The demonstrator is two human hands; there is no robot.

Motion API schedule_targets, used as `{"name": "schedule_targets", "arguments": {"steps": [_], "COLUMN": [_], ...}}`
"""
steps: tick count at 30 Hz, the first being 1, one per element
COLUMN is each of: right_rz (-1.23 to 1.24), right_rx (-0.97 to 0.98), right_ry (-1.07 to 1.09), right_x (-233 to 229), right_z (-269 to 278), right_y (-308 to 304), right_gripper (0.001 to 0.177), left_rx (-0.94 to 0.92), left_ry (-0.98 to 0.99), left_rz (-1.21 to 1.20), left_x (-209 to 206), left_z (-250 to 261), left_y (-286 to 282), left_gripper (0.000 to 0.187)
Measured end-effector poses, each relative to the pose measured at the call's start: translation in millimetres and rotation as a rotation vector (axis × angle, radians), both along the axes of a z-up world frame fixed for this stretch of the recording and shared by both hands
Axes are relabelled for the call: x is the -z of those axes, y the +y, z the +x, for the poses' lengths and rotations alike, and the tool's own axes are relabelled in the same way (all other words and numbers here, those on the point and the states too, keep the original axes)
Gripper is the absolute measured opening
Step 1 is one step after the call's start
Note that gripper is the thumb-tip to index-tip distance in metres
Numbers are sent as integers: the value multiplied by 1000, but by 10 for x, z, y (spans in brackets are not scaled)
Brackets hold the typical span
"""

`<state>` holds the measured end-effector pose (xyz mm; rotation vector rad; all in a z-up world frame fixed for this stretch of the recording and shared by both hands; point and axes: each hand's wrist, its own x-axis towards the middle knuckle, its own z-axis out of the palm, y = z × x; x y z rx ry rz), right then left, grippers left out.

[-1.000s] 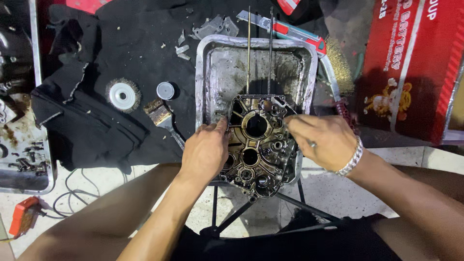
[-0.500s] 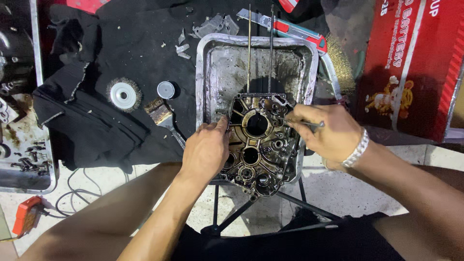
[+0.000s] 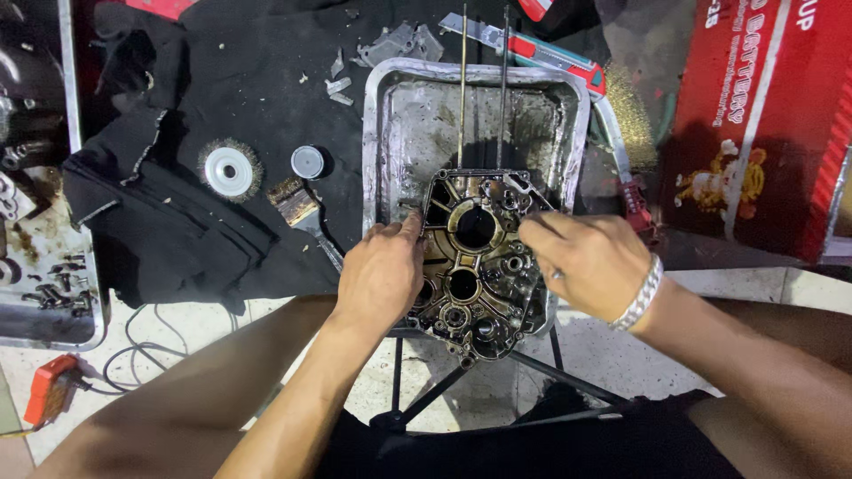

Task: The person scrubs a disassembled engine cylinder head with a brush and applies liquid from a bottle to the part. They continue scrubbing and wiping the component while seated at a low workbench.

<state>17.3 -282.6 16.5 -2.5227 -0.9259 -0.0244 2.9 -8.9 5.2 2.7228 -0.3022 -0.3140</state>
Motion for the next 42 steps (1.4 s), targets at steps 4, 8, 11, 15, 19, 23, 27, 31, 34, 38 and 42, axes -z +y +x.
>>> {"name": "schedule_targets", "arguments": {"steps": [4,8,11,15,19,23,27,31,34,38,42], "right_rz": [-137,98,77,58,84,173,303,41,-16,1,3], "right_rx": [59,103,164,235,293,351,131,-30,-95,-88,-85], "right_ry": [149,88,162,308,452,604,283,156,-96,-113,-144], "right_x": [25,-122,-177,-218,-223,-198,-88,45,51,17,30], "right_z": [18,48,77,141,202,240,185,150,-27,-108,-111], "right_y": [69,33,58,55,61,13,-21,-26,80,128,169], "right_gripper": [5,8,9,11,13,15,17,15,27,30,30], "left_rx": [-13,-19,-20,-13,2,-9,-25,-17,-19,-15,-21], "left_ry": [12,36,50,49,27,18,38,15,27,22,8], "left_rz": [-2,8,12,13,19,13,3,-3,9,0,5], "left_x": [5,-14,-23,-7,19,13,-4,-3,19,32,41], "left_z": [7,6,8,6,6,5,12,8,14,-8,-4], "left_y": [-5,-9,-12,1,-1,-6,-10,-9,-6,11,2], "left_gripper": [39,40,40,42,44,40,39,41,42,44,39]}}
